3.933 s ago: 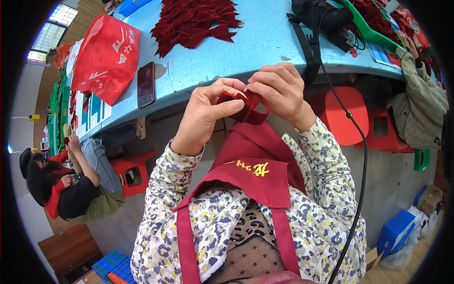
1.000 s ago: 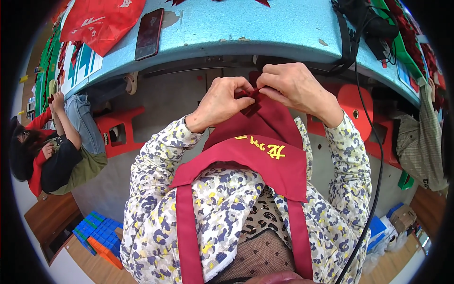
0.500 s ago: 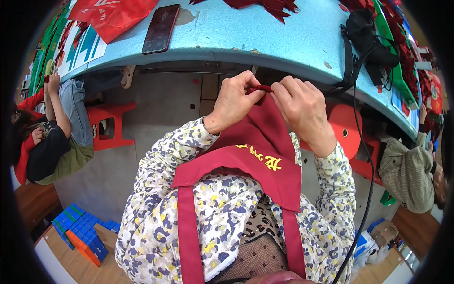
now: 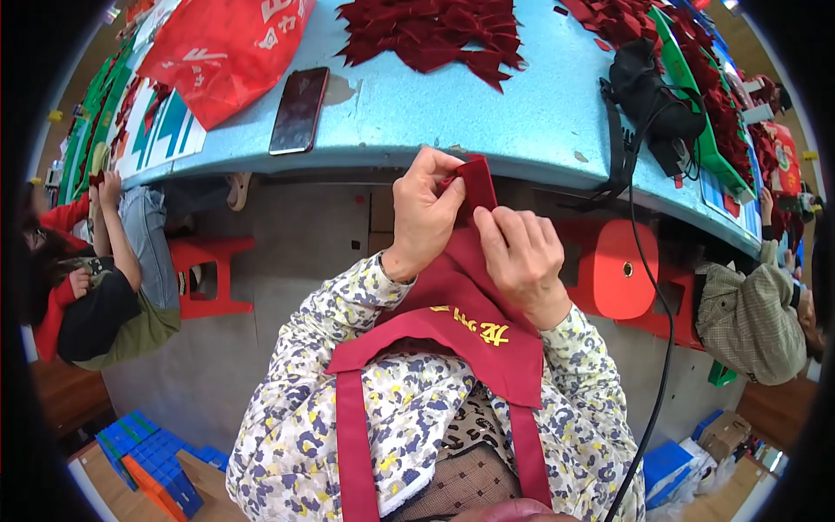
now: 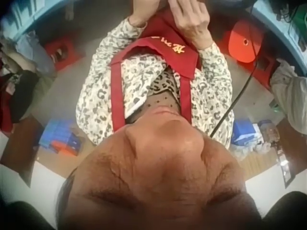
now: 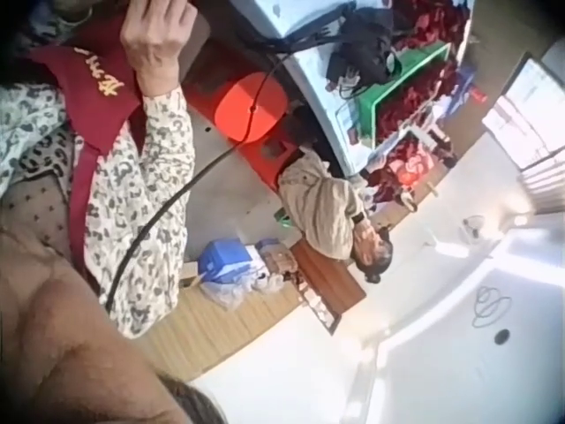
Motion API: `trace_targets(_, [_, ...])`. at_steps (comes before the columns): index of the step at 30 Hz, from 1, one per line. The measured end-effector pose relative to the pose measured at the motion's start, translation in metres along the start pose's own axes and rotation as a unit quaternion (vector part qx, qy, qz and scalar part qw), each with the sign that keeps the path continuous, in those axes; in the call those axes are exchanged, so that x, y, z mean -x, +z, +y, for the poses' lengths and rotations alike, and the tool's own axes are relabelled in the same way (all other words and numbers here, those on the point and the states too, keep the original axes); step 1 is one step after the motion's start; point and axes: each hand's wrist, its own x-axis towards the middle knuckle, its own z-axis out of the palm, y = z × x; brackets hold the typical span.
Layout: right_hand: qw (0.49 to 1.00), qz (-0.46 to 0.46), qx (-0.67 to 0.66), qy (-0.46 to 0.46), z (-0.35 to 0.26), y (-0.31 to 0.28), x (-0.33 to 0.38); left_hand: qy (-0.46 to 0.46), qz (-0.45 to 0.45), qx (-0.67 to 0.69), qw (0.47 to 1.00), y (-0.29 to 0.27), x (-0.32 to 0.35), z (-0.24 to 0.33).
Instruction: Assembling small red fabric pieces into decorative shapes at a factory workbench.
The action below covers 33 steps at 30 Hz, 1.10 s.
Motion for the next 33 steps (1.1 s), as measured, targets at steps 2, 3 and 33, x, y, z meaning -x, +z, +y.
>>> trace_targets(2, [1.0,0.012,-0.018,0.01,0.008,-0.017,-0.003,0.009,-0.004,0.035,0.999,0.018,-0.007,0.019])
trace_targets(3, [0.999,0.018,-0.027,0.015,0.013,-0.025,-0.004,0.017,-0.003,0.058,0.998,0.026,-0.011,0.028])
trace_targets(33, [0.601,0.009,-0.697,0.391,0.102,-0.109,0.043,-0.043,-0.122,0.139,0.982,0.172,-0.032,0.087])
